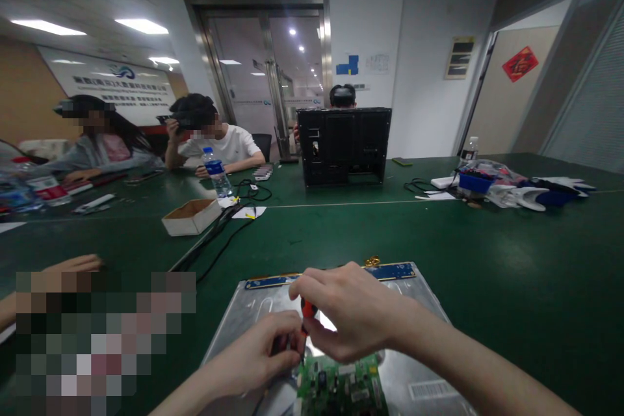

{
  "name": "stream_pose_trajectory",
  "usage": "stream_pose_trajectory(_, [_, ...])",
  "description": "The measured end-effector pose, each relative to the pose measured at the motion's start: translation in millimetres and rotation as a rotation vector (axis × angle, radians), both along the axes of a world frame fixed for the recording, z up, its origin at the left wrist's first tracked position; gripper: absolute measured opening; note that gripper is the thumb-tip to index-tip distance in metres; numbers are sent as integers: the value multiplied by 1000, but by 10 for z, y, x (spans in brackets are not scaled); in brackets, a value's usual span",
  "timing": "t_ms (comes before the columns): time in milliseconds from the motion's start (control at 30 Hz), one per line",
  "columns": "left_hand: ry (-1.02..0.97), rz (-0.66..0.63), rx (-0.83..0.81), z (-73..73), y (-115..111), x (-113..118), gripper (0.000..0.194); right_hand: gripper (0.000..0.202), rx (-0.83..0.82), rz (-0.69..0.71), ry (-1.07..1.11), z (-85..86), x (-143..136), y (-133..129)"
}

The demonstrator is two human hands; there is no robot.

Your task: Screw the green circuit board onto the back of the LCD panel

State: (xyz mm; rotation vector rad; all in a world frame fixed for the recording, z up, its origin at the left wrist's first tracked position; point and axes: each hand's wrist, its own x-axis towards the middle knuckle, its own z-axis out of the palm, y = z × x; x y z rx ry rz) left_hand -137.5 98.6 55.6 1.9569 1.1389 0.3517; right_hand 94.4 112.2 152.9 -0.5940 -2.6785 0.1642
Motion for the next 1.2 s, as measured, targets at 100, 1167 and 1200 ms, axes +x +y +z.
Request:
stream_pose_trajectory(100, [10,18,25,15,-17,19,11,27,-22,-22,-29,16,-2,-19])
stream_pose_trajectory(1167, [-7,-69,24,28,27,21,8,14,-78,10,-72,-15,94,36])
stream_pose_trajectory(1200, [-8,-74,26,31,31,20,9,13,-73,11,-72,-12,97,32])
